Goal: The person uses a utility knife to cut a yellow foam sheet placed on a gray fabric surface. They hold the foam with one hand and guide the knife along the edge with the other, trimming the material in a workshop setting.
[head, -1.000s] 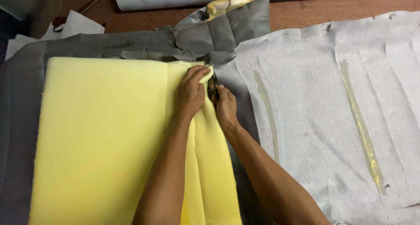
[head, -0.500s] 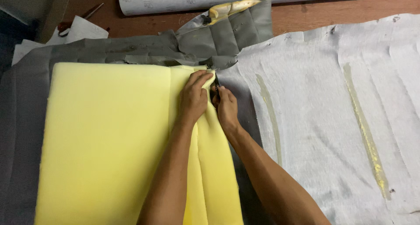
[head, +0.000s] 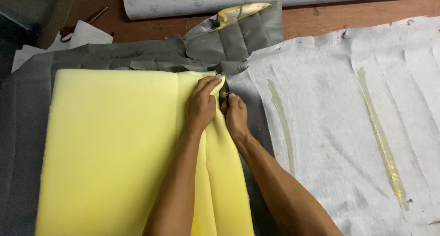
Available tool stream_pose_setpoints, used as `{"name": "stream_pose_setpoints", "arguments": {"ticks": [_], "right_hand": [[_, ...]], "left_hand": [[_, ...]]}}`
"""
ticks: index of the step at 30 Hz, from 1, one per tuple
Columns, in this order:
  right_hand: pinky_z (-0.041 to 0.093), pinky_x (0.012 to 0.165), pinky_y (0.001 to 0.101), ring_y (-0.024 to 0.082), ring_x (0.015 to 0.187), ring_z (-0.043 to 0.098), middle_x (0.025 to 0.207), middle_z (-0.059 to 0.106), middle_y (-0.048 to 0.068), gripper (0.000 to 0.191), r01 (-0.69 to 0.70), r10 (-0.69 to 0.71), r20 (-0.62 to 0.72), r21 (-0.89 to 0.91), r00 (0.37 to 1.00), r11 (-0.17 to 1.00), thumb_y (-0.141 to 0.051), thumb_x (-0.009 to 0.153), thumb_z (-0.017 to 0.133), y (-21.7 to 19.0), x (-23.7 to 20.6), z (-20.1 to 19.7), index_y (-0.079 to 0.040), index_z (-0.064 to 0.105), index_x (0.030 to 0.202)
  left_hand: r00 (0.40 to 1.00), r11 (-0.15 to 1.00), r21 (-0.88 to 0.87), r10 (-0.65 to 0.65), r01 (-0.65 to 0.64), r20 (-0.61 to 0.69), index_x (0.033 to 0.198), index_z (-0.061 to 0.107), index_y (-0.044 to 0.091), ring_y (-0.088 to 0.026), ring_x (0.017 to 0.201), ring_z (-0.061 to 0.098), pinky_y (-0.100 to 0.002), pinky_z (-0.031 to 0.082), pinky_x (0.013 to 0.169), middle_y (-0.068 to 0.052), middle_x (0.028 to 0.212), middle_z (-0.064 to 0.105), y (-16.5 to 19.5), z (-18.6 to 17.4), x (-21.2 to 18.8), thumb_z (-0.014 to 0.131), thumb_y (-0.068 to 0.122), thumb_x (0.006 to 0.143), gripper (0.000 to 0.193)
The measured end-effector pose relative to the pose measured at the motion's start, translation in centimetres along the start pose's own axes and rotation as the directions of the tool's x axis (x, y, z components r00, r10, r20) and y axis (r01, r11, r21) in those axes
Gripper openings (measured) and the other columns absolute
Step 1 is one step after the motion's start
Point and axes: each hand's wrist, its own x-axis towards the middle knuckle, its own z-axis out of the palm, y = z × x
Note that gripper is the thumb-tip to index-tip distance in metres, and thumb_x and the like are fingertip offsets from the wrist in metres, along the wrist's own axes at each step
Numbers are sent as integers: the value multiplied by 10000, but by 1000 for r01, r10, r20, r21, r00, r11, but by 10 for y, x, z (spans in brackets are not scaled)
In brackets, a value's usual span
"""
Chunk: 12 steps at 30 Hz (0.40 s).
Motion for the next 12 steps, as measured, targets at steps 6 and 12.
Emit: {"name": "stream_pose_setpoints", "arguments": {"ticks": [6,12], "right_hand": [[326,532,263,86,575,379,660,459,-25,334,6,-7,26,49,1000,999,-256,1082,389,-4,-3,-1,-25,626,1042],[319,528,263,89,571,378,656,461,-22,352,-35,33,34,60,999,998,-272,1082,388,-41,-5,-2,-19,629,1040]], "left_hand": [[1000,999,-29,15,-16,-26,1267,665,55,-334,1295,590,-411,453,1102,-131,1381,618,1,-1,0,452,-100,835,506],[999,998,-64,10,-12,-33,1273,658,62,-319,1306,591,-391,458,1119,-123,1378,624,-3,0,1,439,-109,822,529]]}}
